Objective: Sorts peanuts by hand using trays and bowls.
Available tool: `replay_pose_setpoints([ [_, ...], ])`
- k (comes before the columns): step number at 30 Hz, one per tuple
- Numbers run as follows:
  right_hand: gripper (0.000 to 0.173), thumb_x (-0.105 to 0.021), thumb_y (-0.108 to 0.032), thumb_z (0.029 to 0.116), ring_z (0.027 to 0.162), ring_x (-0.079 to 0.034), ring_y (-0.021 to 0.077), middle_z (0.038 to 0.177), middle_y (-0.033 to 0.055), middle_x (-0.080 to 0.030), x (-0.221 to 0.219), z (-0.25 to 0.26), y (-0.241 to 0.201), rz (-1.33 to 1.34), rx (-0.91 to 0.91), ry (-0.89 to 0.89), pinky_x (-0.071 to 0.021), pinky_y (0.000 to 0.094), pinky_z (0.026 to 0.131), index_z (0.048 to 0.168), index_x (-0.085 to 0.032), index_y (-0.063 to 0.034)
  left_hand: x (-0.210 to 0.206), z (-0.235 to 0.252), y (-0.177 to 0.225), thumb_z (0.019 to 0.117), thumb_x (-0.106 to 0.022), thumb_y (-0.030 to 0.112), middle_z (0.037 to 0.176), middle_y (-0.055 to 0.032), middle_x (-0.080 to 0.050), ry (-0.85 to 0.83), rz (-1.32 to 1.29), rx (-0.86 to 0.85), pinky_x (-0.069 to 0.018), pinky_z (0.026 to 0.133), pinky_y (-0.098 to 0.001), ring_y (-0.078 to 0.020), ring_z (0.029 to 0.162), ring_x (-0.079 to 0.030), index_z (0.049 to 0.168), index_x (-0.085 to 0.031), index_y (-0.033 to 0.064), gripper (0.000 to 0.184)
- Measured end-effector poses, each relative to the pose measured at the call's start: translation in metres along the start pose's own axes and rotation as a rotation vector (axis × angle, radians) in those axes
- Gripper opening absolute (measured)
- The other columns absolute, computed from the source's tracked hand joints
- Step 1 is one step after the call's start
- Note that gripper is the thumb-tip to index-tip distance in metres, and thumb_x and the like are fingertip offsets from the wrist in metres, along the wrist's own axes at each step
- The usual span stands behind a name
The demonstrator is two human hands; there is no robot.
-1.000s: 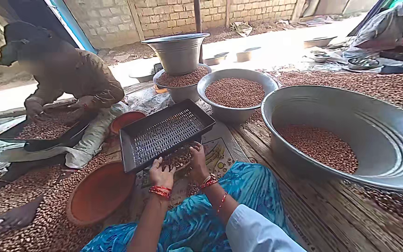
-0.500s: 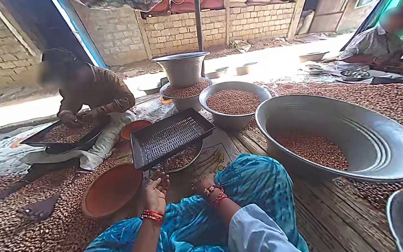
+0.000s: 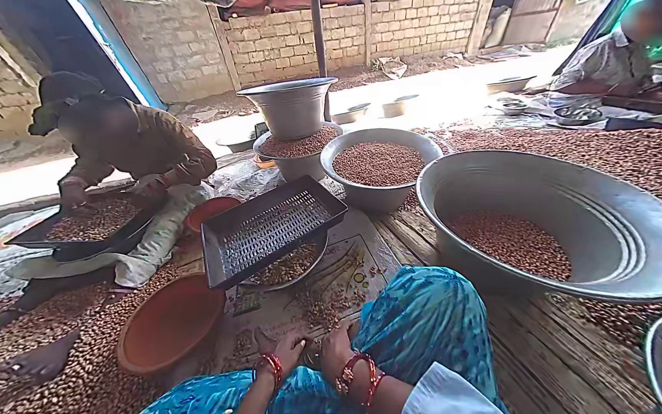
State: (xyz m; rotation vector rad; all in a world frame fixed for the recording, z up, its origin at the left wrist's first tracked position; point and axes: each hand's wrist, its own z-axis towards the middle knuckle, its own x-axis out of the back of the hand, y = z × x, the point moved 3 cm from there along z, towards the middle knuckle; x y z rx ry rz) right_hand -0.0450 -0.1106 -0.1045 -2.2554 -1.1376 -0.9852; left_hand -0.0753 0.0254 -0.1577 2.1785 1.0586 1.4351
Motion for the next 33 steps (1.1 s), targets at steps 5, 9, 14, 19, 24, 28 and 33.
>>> replay_pose_setpoints([
  [5, 0.035, -0.050, 0.000, 0.1028, 0.130, -0.051, 0.0529, 0.137, 0.0395, -0.052, 0.006, -0.008, -0.013, 0.098, 0.106, 0.010, -0.0386, 0.0685, 0.105, 0.130, -0.052, 0.0206, 0.006, 0.031, 0.016, 0.1108, -0.040, 0.017, 0.146, -0.0247, -0.055, -0.085, 0.184, -0.060, -0.0311, 0.121, -0.0488, -0.0388, 0.140, -0.049, 0.138, -0.062, -0.0017, 0.039],
  [9, 0.033, -0.047, 0.000, 0.1040, 0.130, -0.052, 0.0535, 0.136, 0.0405, -0.052, 0.006, -0.004, -0.003, 0.188, 0.166, 0.006, -0.0388, 0.0674, 0.105, 0.129, -0.053, 0.0216, -0.003, 0.052, 0.053, 0.1139, -0.033, 0.022, 0.147, -0.0305, -0.051, -0.295, 0.180, 0.020, -0.0279, 0.122, -0.0497, -0.0408, 0.142, -0.046, 0.138, -0.056, -0.0112, 0.047],
  [14, 0.031, -0.047, -0.001, 0.1042, 0.124, -0.056, 0.0547, 0.129, 0.0386, -0.059, 0.006, 0.002, 0.015, 0.214, 0.239, 0.035, -0.0383, 0.0729, 0.102, 0.124, -0.059, 0.0190, -0.011, 0.093, 0.055, 0.1128, -0.038, 0.024, 0.145, -0.0288, -0.054, -0.291, 0.069, 0.207, -0.0312, 0.120, -0.0490, -0.0386, 0.141, -0.048, 0.139, -0.055, -0.0086, 0.045],
  [19, 0.034, -0.040, 0.002, 0.1045, 0.130, -0.055, 0.0495, 0.135, 0.0329, -0.061, 0.007, 0.025, 0.041, 0.139, 0.330, 0.094, -0.0403, 0.0687, 0.103, 0.127, -0.060, 0.0181, -0.006, 0.134, 0.058, 0.0949, -0.066, 0.009, 0.137, -0.0319, -0.059, 0.312, 0.460, -0.264, -0.0433, 0.112, -0.0562, -0.0484, 0.130, -0.057, 0.132, -0.066, -0.0028, 0.039],
  [24, 0.028, -0.042, 0.008, 0.1027, 0.121, -0.062, 0.0473, 0.122, 0.0317, -0.066, 0.003, 0.036, 0.067, 0.118, 0.363, 0.278, -0.0481, 0.0612, 0.097, 0.116, -0.063, 0.0186, -0.046, 0.169, 0.099, 0.0876, -0.066, 0.002, 0.136, -0.0238, -0.065, 0.058, 0.557, -0.925, -0.0435, 0.106, -0.0639, -0.0464, 0.129, -0.059, 0.116, -0.076, -0.0003, 0.031],
  [28, 0.029, -0.045, -0.004, 0.1062, 0.120, -0.063, 0.0456, 0.114, 0.0291, -0.070, -0.018, 0.063, 0.099, 0.406, 0.454, 0.386, -0.0458, 0.0595, 0.100, 0.111, -0.069, 0.0124, -0.058, 0.192, 0.105, 0.0977, -0.058, 0.003, 0.145, -0.0252, -0.057, -0.215, 0.719, -0.708, -0.0336, 0.117, -0.0578, -0.0430, 0.140, -0.049, 0.133, -0.065, -0.0036, 0.037],
  [33, 0.027, -0.052, -0.008, 0.1043, 0.121, -0.063, 0.0435, 0.118, 0.0284, -0.070, -0.020, 0.071, 0.106, 0.505, 0.464, 0.417, -0.0463, 0.0581, 0.100, 0.115, -0.068, 0.0109, -0.042, 0.195, 0.108, 0.1031, -0.056, 0.013, 0.149, -0.0251, -0.053, -0.126, 0.786, -0.419, -0.0282, 0.120, -0.0581, -0.0434, 0.144, -0.044, 0.138, -0.064, 0.0033, 0.036],
])
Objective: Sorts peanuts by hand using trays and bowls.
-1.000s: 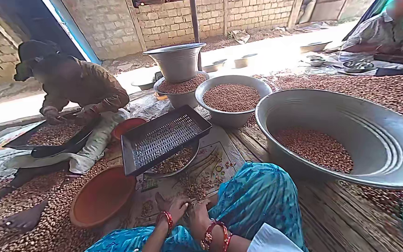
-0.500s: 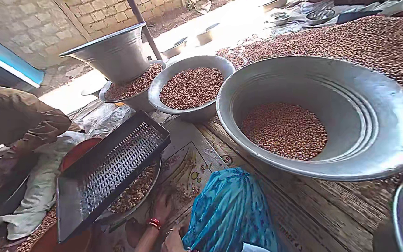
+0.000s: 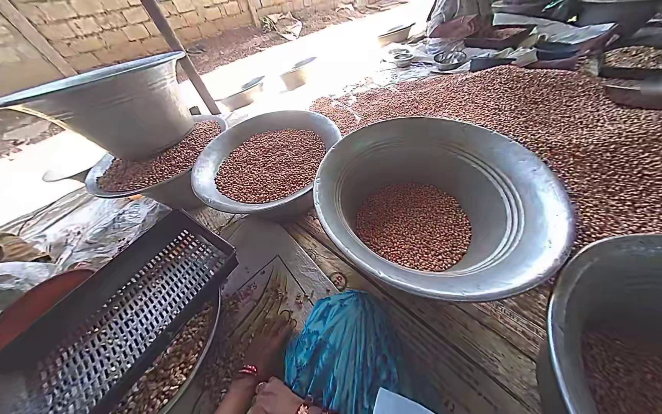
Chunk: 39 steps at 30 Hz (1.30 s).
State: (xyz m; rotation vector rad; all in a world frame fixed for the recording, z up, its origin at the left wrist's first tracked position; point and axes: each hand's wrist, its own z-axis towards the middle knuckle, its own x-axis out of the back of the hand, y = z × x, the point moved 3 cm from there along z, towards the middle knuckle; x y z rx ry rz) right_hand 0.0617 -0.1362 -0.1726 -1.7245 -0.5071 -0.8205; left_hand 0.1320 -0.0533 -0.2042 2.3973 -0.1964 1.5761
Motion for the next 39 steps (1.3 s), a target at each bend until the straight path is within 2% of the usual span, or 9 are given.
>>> replay_pose_setpoints([
  [5, 0.031, -0.052, -0.018, 0.1072, 0.112, -0.066, 0.0464, 0.112, 0.0289, -0.069, -0.002, 0.008, -0.031, 0.096, 0.039, -0.077, -0.0498, 0.0634, 0.093, 0.115, -0.066, 0.0084, 0.022, -0.075, -0.014, 0.0916, -0.061, 0.003, 0.115, -0.0224, -0.073, 0.648, 0.064, -0.033, -0.0571, 0.093, -0.0555, -0.0426, 0.109, -0.071, 0.110, -0.078, 0.0024, 0.025],
  [9, 0.029, -0.053, -0.018, 0.1064, 0.113, -0.065, 0.0477, 0.114, 0.0279, -0.070, -0.005, 0.025, -0.041, 0.066, -0.013, -0.172, -0.0489, 0.0678, 0.092, 0.120, -0.069, 0.0012, 0.046, -0.155, -0.023, 0.0934, -0.048, 0.016, 0.103, -0.0167, -0.076, 1.040, 0.170, 0.165, -0.0598, 0.083, -0.0494, -0.0365, 0.096, -0.074, 0.104, -0.080, 0.0049, 0.035],
  [13, 0.031, -0.044, -0.015, 0.1093, 0.112, -0.066, 0.0487, 0.114, 0.0289, -0.070, -0.013, 0.036, -0.047, -0.027, -0.074, -0.200, -0.0493, 0.0678, 0.091, 0.126, -0.066, -0.0005, 0.050, -0.193, -0.047, 0.1051, -0.046, 0.021, 0.130, -0.0245, -0.067, 0.690, -0.080, 0.483, -0.0472, 0.103, -0.0620, -0.0498, 0.122, -0.061, 0.130, -0.070, 0.0029, 0.039],
  [16, 0.033, -0.045, -0.016, 0.1095, 0.114, -0.066, 0.0487, 0.117, 0.0283, -0.070, -0.014, 0.038, -0.045, -0.011, -0.116, -0.174, -0.0487, 0.0684, 0.093, 0.130, -0.067, -0.0039, 0.063, -0.180, -0.067, 0.1124, -0.033, 0.030, 0.149, -0.0215, -0.055, 0.309, -0.221, 0.573, -0.0340, 0.119, -0.0544, -0.0423, 0.140, -0.049, 0.146, -0.057, 0.0077, 0.048],
  [19, 0.032, -0.047, -0.015, 0.1077, 0.116, -0.065, 0.0492, 0.120, 0.0288, -0.069, -0.013, 0.037, -0.044, 0.040, -0.152, -0.157, -0.0471, 0.0696, 0.094, 0.130, -0.067, -0.0035, 0.081, -0.153, -0.089, 0.1147, -0.023, 0.036, 0.158, -0.0249, -0.043, 0.116, -0.439, 0.654, -0.0229, 0.125, -0.0517, -0.0376, 0.150, -0.037, 0.153, -0.044, -0.0018, 0.057],
  [26, 0.031, -0.056, -0.020, 0.1046, 0.117, -0.065, 0.0455, 0.120, 0.0257, -0.071, -0.015, 0.040, -0.024, 0.118, -0.161, -0.105, -0.0470, 0.0675, 0.097, 0.129, -0.069, -0.0060, 0.071, -0.132, -0.102, 0.1127, -0.033, 0.039, 0.153, -0.0245, -0.049, 0.152, -0.379, 0.816, -0.0299, 0.121, -0.0567, -0.0405, 0.145, -0.044, 0.157, -0.041, 0.0074, 0.056],
  [32, 0.032, -0.057, -0.024, 0.1047, 0.120, -0.064, 0.0447, 0.122, 0.0248, -0.070, -0.015, 0.053, -0.017, 0.125, -0.166, -0.128, -0.0465, 0.0667, 0.100, 0.128, -0.069, -0.0059, 0.019, -0.169, -0.051, 0.1046, -0.045, 0.032, 0.143, -0.0190, -0.062, 0.767, 0.049, 0.612, -0.0360, 0.112, -0.0663, -0.0444, 0.134, -0.056, 0.137, -0.067, 0.0078, 0.046],
  [36, 0.033, -0.059, -0.028, 0.1036, 0.119, -0.065, 0.0430, 0.123, 0.0232, -0.070, -0.017, 0.061, -0.011, 0.152, -0.162, -0.150, -0.0467, 0.0665, 0.099, 0.126, -0.070, -0.0068, 0.028, -0.170, -0.042, 0.1040, -0.054, 0.021, 0.147, -0.0128, -0.059, 0.583, -0.038, 0.685, -0.0313, 0.118, -0.0598, -0.0375, 0.139, -0.053, 0.146, -0.060, 0.0136, 0.043],
  [39, 0.034, -0.061, -0.029, 0.1021, 0.114, -0.066, 0.0432, 0.117, 0.0237, -0.071, -0.016, 0.056, -0.016, 0.114, -0.137, -0.153, -0.0474, 0.0658, 0.097, 0.127, -0.069, -0.0078, 0.029, -0.166, -0.043, 0.1013, -0.057, 0.013, 0.143, -0.0108, -0.063, 0.640, -0.065, 0.704, -0.0361, 0.113, -0.0610, -0.0352, 0.134, -0.058, 0.140, -0.065, 0.0149, 0.040],
])
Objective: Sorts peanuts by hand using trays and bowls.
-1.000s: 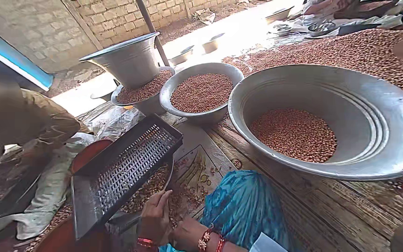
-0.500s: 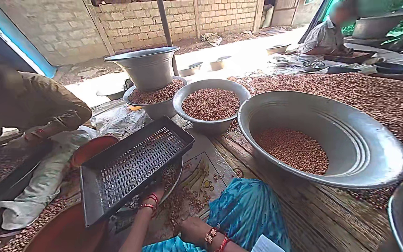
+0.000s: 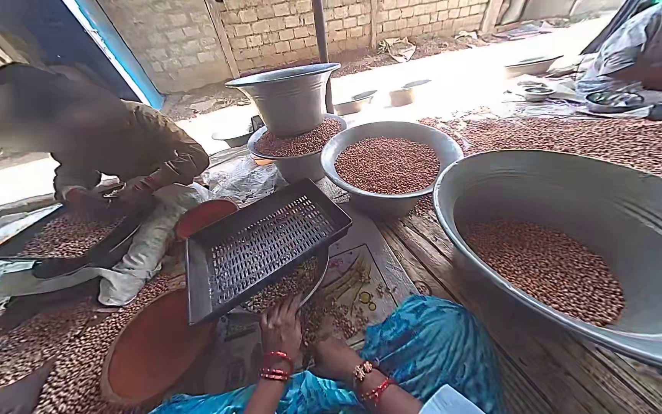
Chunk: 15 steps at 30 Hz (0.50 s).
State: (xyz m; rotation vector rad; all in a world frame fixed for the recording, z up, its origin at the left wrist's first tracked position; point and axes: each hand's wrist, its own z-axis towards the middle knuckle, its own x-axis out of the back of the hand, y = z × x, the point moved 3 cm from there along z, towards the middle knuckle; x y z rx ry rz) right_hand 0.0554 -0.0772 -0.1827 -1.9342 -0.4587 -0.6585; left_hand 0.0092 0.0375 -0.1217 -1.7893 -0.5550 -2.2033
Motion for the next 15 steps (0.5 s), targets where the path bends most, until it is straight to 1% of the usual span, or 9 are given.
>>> replay_pose_setpoints([
  [1, 0.034, -0.061, -0.028, 0.1029, 0.116, -0.066, 0.0437, 0.119, 0.0241, -0.071, -0.003, -0.002, -0.002, -0.019, 0.018, -0.017, -0.0468, 0.0660, 0.099, 0.130, -0.068, -0.0079, -0.002, -0.001, -0.001, 0.1004, -0.058, 0.012, 0.142, -0.0110, -0.064, 0.035, -0.007, -0.009, -0.0372, 0.113, -0.0612, -0.0356, 0.133, -0.059, 0.139, -0.067, 0.0150, 0.039],
  [3, 0.035, -0.054, -0.024, 0.1068, 0.120, -0.064, 0.0450, 0.125, 0.0249, -0.069, -0.014, -0.003, -0.005, -0.057, 0.048, -0.062, -0.0459, 0.0662, 0.102, 0.136, -0.063, -0.0081, -0.005, -0.006, -0.004, 0.0975, -0.061, 0.008, 0.138, -0.0141, -0.066, 0.137, -0.037, -0.057, -0.0401, 0.110, -0.0622, -0.0391, 0.130, -0.061, 0.134, -0.069, 0.0120, 0.038],
  [5, 0.036, -0.047, -0.021, 0.1093, 0.120, -0.064, 0.0471, 0.125, 0.0259, -0.068, -0.021, -0.004, -0.012, -0.100, 0.036, -0.091, -0.0466, 0.0686, 0.100, 0.142, -0.059, -0.0121, -0.007, -0.011, -0.009, 0.0953, -0.059, 0.001, 0.138, -0.0154, -0.066, 0.196, -0.077, -0.092, -0.0414, 0.109, -0.0632, -0.0412, 0.130, -0.060, 0.132, -0.071, 0.0098, 0.040],
  [7, 0.037, -0.042, -0.019, 0.1108, 0.121, -0.063, 0.0493, 0.126, 0.0273, -0.068, -0.020, -0.009, -0.021, -0.126, 0.001, -0.104, -0.0463, 0.0703, 0.099, 0.145, -0.056, -0.0147, -0.004, -0.011, -0.014, 0.0957, -0.053, -0.005, 0.137, -0.0127, -0.067, 0.183, -0.118, -0.093, -0.0416, 0.110, -0.0612, -0.0389, 0.131, -0.060, 0.132, -0.071, 0.0092, 0.043],
  [9, 0.037, -0.040, -0.018, 0.1113, 0.121, -0.063, 0.0497, 0.126, 0.0274, -0.067, -0.019, -0.012, -0.025, -0.148, -0.032, -0.088, -0.0468, 0.0702, 0.098, 0.144, -0.056, -0.0150, -0.003, -0.010, -0.017, 0.0958, -0.052, -0.008, 0.136, -0.0111, -0.068, 0.163, -0.128, -0.109, -0.0424, 0.111, -0.0586, -0.0363, 0.131, -0.061, 0.132, -0.070, 0.0088, 0.044],
  [11, 0.037, -0.039, -0.017, 0.1113, 0.120, -0.063, 0.0494, 0.125, 0.0277, -0.068, -0.020, -0.012, -0.026, -0.179, -0.059, -0.074, -0.0472, 0.0694, 0.098, 0.143, -0.057, -0.0126, -0.005, -0.009, -0.020, 0.0934, -0.053, -0.011, 0.134, -0.0117, -0.070, 0.195, -0.123, -0.141, -0.0449, 0.108, -0.0583, -0.0363, 0.128, -0.063, 0.130, -0.072, 0.0084, 0.046],
  [14, 0.036, -0.037, -0.011, 0.1107, 0.118, -0.064, 0.0497, 0.123, 0.0289, -0.067, -0.022, -0.015, -0.031, -0.243, -0.083, -0.059, -0.0486, 0.0684, 0.096, 0.139, -0.058, -0.0061, -0.004, -0.012, -0.022, 0.0905, -0.054, -0.014, 0.130, -0.0142, -0.071, 0.248, -0.130, -0.181, -0.0482, 0.104, -0.0595, -0.0379, 0.121, -0.067, 0.127, -0.073, 0.0058, 0.046],
  [15, 0.035, -0.038, -0.008, 0.1101, 0.116, -0.064, 0.0502, 0.122, 0.0295, -0.067, -0.023, -0.015, -0.033, -0.265, -0.079, -0.055, -0.0491, 0.0683, 0.095, 0.138, -0.059, -0.0042, -0.003, -0.013, -0.024, 0.0910, -0.053, -0.015, 0.131, -0.0136, -0.071, 0.231, -0.139, -0.180, -0.0475, 0.104, -0.0590, -0.0370, 0.121, -0.068, 0.128, -0.073, 0.0061, 0.047],
])
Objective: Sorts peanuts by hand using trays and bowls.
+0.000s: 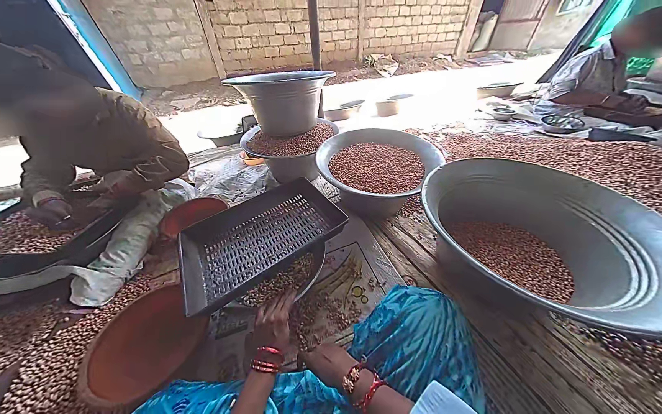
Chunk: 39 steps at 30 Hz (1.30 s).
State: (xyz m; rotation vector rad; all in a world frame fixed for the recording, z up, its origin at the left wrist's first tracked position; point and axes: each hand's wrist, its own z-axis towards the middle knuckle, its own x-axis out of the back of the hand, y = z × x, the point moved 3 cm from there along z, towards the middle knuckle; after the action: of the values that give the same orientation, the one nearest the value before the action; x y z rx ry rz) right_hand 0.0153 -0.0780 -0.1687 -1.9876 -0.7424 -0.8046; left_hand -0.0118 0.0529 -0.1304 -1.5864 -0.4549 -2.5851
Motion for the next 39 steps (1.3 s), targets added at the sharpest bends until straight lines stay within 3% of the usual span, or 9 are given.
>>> replay_pose_setpoints([
  [4, 0.035, -0.040, -0.002, 0.1077, 0.115, -0.065, 0.0505, 0.121, 0.0304, -0.067, 0.003, -0.010, -0.010, -0.080, 0.032, -0.029, -0.0493, 0.0670, 0.094, 0.138, -0.057, -0.0024, 0.010, -0.010, -0.007, 0.0877, -0.054, -0.016, 0.128, -0.0138, -0.072, 0.001, -0.033, -0.023, -0.0487, 0.103, -0.0593, -0.0375, 0.116, -0.070, 0.127, -0.074, 0.0051, 0.048],
  [7, 0.033, -0.043, -0.002, 0.1062, 0.108, -0.067, 0.0487, 0.114, 0.0286, -0.069, 0.012, -0.014, -0.017, -0.126, 0.120, -0.016, -0.0510, 0.0653, 0.090, 0.132, -0.063, -0.0030, 0.019, -0.019, -0.001, 0.0842, -0.059, -0.016, 0.118, -0.0152, -0.076, 0.137, -0.129, -0.050, -0.0540, 0.098, -0.0558, -0.0370, 0.109, -0.073, 0.114, -0.078, 0.0018, 0.040],
  [12, 0.021, -0.055, -0.013, 0.1017, 0.089, -0.073, 0.0372, 0.096, 0.0182, -0.073, 0.059, -0.009, -0.031, -0.165, 0.344, 0.441, -0.0560, 0.0563, 0.074, 0.098, -0.072, -0.0015, 0.021, -0.027, -0.003, 0.0943, -0.048, 0.010, 0.128, -0.0131, -0.072, 0.316, -0.173, -0.068, -0.0489, 0.105, -0.0573, -0.0336, 0.123, -0.067, 0.115, -0.078, 0.0054, 0.037],
  [16, 0.020, -0.061, 0.000, 0.0910, 0.099, -0.073, 0.0335, 0.102, 0.0148, -0.075, 0.121, -0.001, -0.032, -0.198, 0.433, 0.875, -0.0583, 0.0487, 0.083, 0.103, -0.076, -0.0050, 0.020, -0.022, -0.027, 0.1004, -0.046, 0.015, 0.130, -0.0187, -0.070, 0.242, -0.151, 0.065, -0.0412, 0.110, -0.0641, -0.0403, 0.127, -0.063, 0.120, -0.074, -0.0013, 0.038],
  [18, 0.021, -0.060, -0.006, 0.0940, 0.109, -0.072, 0.0313, 0.110, 0.0131, -0.075, 0.155, 0.008, -0.025, -0.201, 0.398, 1.032, -0.0570, 0.0475, 0.094, 0.107, -0.076, -0.0079, 0.012, -0.023, -0.033, 0.1015, -0.044, 0.019, 0.132, -0.0176, -0.069, 0.169, -0.095, 0.089, -0.0387, 0.111, -0.0645, -0.0408, 0.128, -0.062, 0.120, -0.076, 0.0018, 0.040],
  [22, 0.042, -0.057, -0.041, 0.1040, 0.129, -0.061, 0.0324, 0.131, 0.0140, -0.069, 0.196, 0.028, 0.009, -0.128, 0.208, 0.842, -0.0391, 0.0522, 0.113, 0.131, -0.068, -0.0121, -0.001, -0.024, -0.031, 0.1002, -0.042, 0.021, 0.125, -0.0158, -0.073, 0.222, -0.031, 0.046, -0.0409, 0.106, -0.0689, -0.0429, 0.121, -0.066, 0.114, -0.079, 0.0073, 0.042],
  [24, 0.043, -0.056, -0.046, 0.1027, 0.128, -0.061, 0.0327, 0.133, 0.0129, -0.068, 0.176, 0.042, 0.035, -0.226, 0.252, 1.025, -0.0388, 0.0536, 0.114, 0.130, -0.070, -0.0156, -0.004, -0.024, -0.033, 0.1016, -0.037, 0.025, 0.124, -0.0134, -0.073, 0.240, 0.025, 0.031, -0.0421, 0.106, -0.0664, -0.0401, 0.120, -0.067, 0.112, -0.079, 0.0100, 0.046],
  [28, 0.040, -0.048, -0.025, 0.1031, 0.136, -0.057, 0.0277, 0.143, 0.0062, -0.064, 0.116, 0.048, 0.068, -0.361, 0.267, 1.450, -0.0348, 0.0534, 0.118, 0.140, -0.063, -0.0240, -0.008, -0.025, -0.031, 0.1010, -0.034, 0.027, 0.121, -0.0135, -0.074, 0.262, 0.100, 0.015, -0.0412, 0.107, -0.0641, -0.0382, 0.118, -0.067, 0.111, -0.079, 0.0099, 0.048],
  [39, 0.038, -0.044, -0.028, 0.1071, 0.138, -0.057, 0.0266, 0.145, 0.0060, -0.063, 0.103, 0.046, 0.072, -0.241, 0.266, 1.520, -0.0338, 0.0636, 0.114, 0.140, -0.063, -0.0274, -0.004, -0.026, -0.025, 0.1018, -0.036, 0.025, 0.124, -0.0194, -0.072, 0.374, 0.070, -0.036, -0.0432, 0.106, -0.0617, -0.0401, 0.119, -0.067, 0.113, -0.078, 0.0064, 0.047],
])
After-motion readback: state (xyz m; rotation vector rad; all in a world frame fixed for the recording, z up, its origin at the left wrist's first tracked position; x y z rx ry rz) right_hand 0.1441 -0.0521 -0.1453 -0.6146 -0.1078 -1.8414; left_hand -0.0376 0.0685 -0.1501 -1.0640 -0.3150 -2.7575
